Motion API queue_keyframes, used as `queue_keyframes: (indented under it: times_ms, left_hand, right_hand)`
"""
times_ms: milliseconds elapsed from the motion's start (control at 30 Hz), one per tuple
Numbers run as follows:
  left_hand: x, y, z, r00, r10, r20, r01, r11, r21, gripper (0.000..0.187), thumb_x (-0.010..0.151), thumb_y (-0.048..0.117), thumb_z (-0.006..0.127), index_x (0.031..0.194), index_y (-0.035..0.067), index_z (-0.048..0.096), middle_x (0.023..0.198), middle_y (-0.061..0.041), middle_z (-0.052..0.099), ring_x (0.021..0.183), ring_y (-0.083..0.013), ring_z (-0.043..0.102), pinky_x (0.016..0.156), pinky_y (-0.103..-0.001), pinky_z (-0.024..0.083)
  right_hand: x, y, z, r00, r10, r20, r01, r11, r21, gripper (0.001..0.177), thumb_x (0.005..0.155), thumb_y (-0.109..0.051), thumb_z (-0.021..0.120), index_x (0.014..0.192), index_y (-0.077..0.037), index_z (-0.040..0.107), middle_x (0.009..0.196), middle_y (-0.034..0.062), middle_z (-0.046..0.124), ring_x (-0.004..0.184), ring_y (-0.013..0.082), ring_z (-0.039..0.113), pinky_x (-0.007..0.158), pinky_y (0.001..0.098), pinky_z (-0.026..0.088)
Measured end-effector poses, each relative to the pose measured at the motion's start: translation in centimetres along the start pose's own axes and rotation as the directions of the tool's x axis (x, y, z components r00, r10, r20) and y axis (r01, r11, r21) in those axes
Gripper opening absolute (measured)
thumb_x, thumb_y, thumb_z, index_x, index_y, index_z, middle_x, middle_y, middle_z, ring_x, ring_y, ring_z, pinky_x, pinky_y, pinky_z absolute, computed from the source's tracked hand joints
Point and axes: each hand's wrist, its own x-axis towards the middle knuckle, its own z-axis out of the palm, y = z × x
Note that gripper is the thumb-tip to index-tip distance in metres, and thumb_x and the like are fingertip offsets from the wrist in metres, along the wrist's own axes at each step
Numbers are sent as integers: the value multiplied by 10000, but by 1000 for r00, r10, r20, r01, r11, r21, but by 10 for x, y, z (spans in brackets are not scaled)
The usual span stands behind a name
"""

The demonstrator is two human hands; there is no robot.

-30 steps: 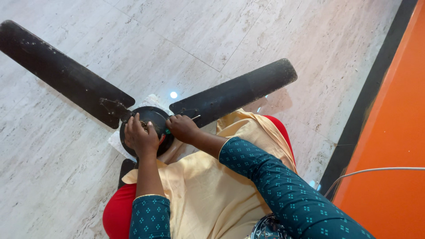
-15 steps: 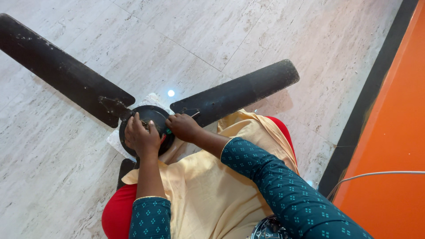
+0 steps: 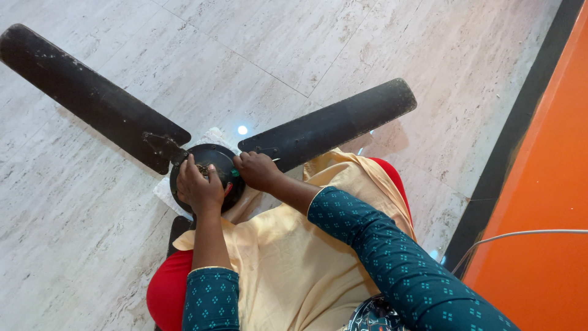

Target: The person sits on the floor and uses a screwdriver to remove and reattach screws on the central hub of a ceiling fan. They adjust the fan blades and continue tightening the screws throughout the clip.

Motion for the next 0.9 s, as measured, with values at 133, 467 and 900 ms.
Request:
queue_keyframes:
  times_ms: [133, 467, 900]
  left_hand:
    - [1, 0, 0, 1000, 20, 1, -20, 1000, -8, 652, 987, 411, 567, 1557, 132, 416, 1597, -141, 394, 1484, -379, 298, 1172, -594, 223]
    - [1, 4, -4, 1000, -6, 29, 6, 1000, 11, 651, 987, 413, 554, 1558, 134, 413, 1601, -133, 386, 1479, -376, 296, 1174, -582, 220]
    - [0, 8, -7, 1000, -1, 15, 1, 1000, 18, 632, 990, 403, 553, 1551, 142, 426, 1593, -122, 397, 1468, -380, 314, 1165, -591, 215]
  right_hand:
    - [1, -1, 0, 999, -20, -36, 19, 999, -33, 140, 874, -146, 654, 993, -74, 640, 979, 97, 686, 892, 261, 701, 715, 379, 568]
    - [2, -3, 5, 999, -37, 37, 40, 995, -90, 172, 864, -140, 663, 1023, -77, 653, 985, 84, 696, 907, 249, 704, 729, 370, 560]
    - [1, -6, -2, 989, -146, 19, 147, 985, -92, 184, 875, -149, 682, 1048, -94, 655, 1029, 83, 674, 973, 253, 690, 782, 379, 562]
